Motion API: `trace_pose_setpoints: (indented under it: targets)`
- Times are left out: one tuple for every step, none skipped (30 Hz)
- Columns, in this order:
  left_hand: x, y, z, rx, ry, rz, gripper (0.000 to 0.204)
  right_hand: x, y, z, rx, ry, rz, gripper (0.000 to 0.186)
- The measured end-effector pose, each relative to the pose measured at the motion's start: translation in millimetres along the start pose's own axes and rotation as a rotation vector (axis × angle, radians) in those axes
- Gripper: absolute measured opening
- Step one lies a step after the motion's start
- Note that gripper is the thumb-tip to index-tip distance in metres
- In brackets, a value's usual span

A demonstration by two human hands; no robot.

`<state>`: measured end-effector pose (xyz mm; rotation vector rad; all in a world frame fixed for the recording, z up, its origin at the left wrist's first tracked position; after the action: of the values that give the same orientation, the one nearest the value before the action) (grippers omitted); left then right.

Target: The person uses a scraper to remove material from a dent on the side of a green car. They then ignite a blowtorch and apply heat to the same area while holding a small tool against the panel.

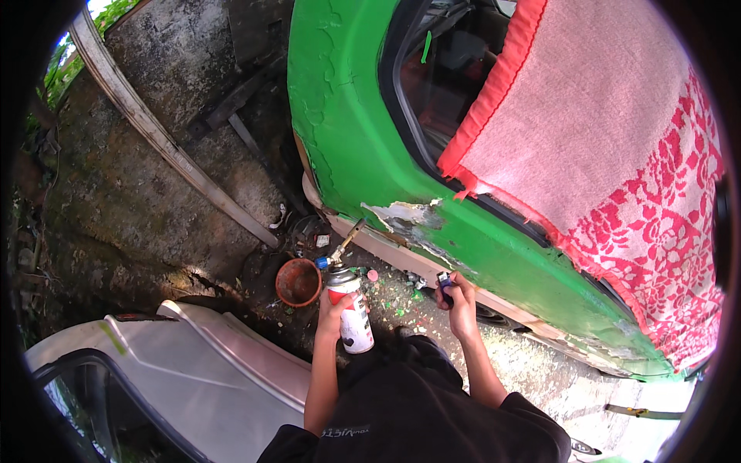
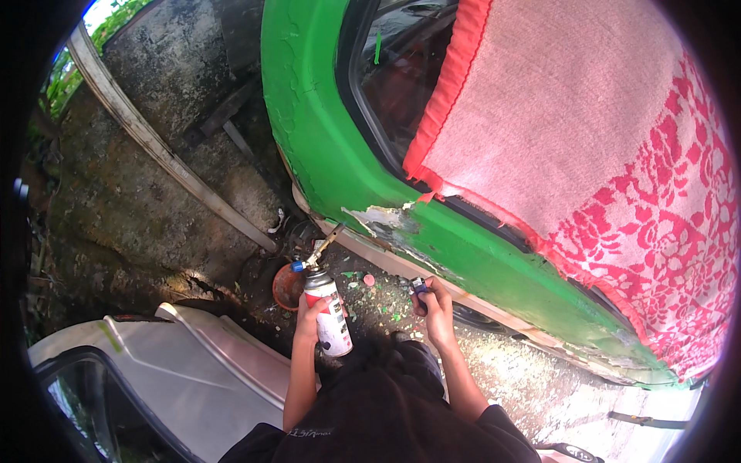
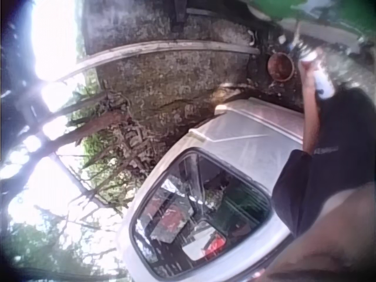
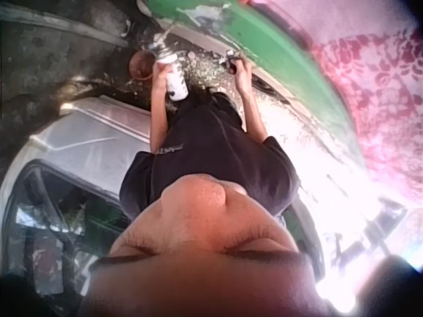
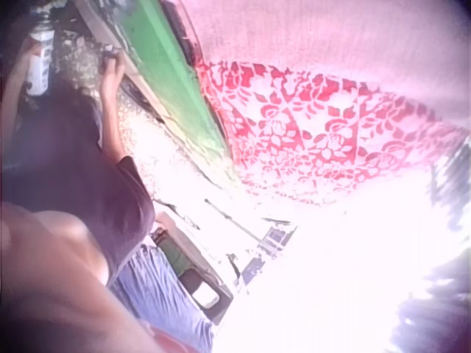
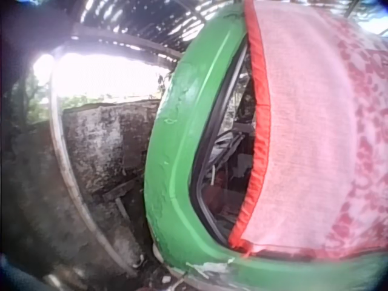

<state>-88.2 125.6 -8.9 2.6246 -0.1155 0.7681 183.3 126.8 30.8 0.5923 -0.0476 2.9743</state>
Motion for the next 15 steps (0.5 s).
trace_pose_setpoints:
  targets:
    - [1,-1,-1,0.003,-0.01,0.001,0.034,1,0,0,0.002,-0.005,0.001,0.006]
    - [3,-1,-3,0.006,-0.02,0.001,0.034,2,0,0,0.004,-0.01,0.002,0.006]
    - [6,-1,-2,-0.01,-0.031,-0.011,0.034,3,0,-1,0.006,-0.014,0.003,0.006]
    - [6,-1,-1,-0.01,-0.035,-0.01,0.035,4,0,0,0.008,-0.009,0.007,0.006]
    - [6,-3,0,-0.011,-0.039,-0.009,0.035,5,0,1,0.01,-0.004,0.011,0.006]
    - [6,-4,0,-0.012,-0.043,-0.009,0.035,7,-1,2,0.012,0.001,0.014,0.006]
    - [7,-5,-3,-0.003,-0.022,0.012,0.035,7,-1,3,0.006,0.006,0.019,0.006]
    - [6,-5,-3,-0.003,-0.017,0.004,0.035,7,-2,4,0.0,0.01,0.023,0.006]
    - [6,-6,-3,-0.004,-0.013,-0.005,0.036,6,-2,5,-0.006,0.014,0.028,0.006]
    - [4,-6,-4,-0.002,-0.008,-0.015,0.036,6,-2,4,-0.003,0.016,0.019,0.006]
    - [3,-6,-3,-0.009,-0.022,-0.006,0.036,5,-2,3,0.0,0.017,0.01,0.006]
    - [1,-6,-3,-0.007,-0.04,-0.015,0.036,3,-2,2,0.003,0.019,0.002,0.006]
    - [-1,-6,-2,-0.006,-0.059,-0.025,0.037,1,-1,1,0.002,0.026,0.011,0.008]
    - [-3,-6,-1,-0.006,-0.077,-0.034,0.037,-1,-1,-1,0.001,0.034,0.02,0.011]
    - [-6,-7,-1,-0.01,-0.062,-0.028,0.038,-3,-1,-2,-0.001,0.041,0.03,0.013]
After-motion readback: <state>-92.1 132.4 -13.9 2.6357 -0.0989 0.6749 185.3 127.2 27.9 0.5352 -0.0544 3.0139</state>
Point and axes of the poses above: each hand's wrist, its own y-axis away from the middle knuckle, its own x-axis out of the palm, z = x × y, the point moved 3 cm from there along -y, towards the middle knuckle, and after that the axes turned 11 degrees about -x, right-handed, at the moved point
